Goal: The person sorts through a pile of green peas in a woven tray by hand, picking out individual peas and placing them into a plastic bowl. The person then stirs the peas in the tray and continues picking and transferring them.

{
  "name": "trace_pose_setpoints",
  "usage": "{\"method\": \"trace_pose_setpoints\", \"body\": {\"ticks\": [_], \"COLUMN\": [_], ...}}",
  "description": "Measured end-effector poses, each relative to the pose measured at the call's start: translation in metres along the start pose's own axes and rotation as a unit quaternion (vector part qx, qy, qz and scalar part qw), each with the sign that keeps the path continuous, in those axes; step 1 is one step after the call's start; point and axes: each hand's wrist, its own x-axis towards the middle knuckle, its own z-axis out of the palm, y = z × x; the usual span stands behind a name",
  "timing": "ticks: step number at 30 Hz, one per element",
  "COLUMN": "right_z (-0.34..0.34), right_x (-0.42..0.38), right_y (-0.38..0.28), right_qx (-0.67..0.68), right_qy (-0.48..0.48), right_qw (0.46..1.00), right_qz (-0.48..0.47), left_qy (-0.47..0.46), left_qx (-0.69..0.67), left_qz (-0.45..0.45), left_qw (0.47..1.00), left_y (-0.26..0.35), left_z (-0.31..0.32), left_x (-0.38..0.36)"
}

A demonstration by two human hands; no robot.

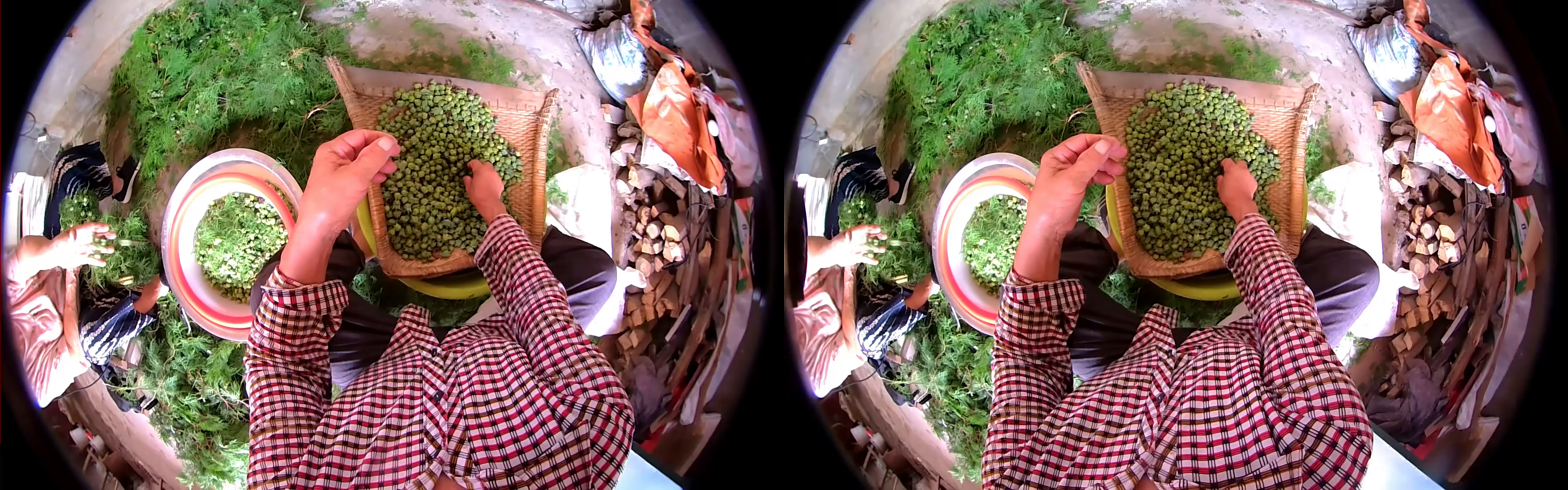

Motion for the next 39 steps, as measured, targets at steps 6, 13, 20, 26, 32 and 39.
{"method": "trace_pose_setpoints", "body": {"ticks": [6, 13, 20, 26, 32, 39], "right_z": [0.006, -0.083, -0.122, -0.108, -0.073, -0.023], "right_x": [0.004, -0.050, -0.069, -0.054, -0.018, 0.027], "right_y": [0.025, -0.045, -0.084, -0.056, -0.051, -0.073], "right_qx": [0.131, 0.629, 0.623, 0.653, 0.725, 0.521], "right_qy": [0.035, -0.134, -0.154, -0.141, -0.221, -0.176], "right_qw": [0.989, 0.766, 0.759, 0.744, 0.647, 0.835], "right_qz": [0.051, 0.010, -0.111, -0.034, 0.082, 0.023], "left_qy": [-0.001, -0.022, -0.127, -0.101, -0.049, 0.019], "left_qx": [0.005, 0.092, 0.010, 0.042, -0.042, -0.218], "left_qz": [-0.005, 0.002, -0.104, -0.089, -0.106, -0.027], "left_qw": [1.000, 0.996, 0.986, 0.990, 0.992, 0.975], "left_y": [0.000, -0.045, -0.053, -0.040, -0.041, -0.017], "left_z": [0.001, 0.024, 0.041, 0.029, 0.017, -0.014], "left_x": [0.001, 0.007, 0.007, 0.002, 0.004, 0.008]}}
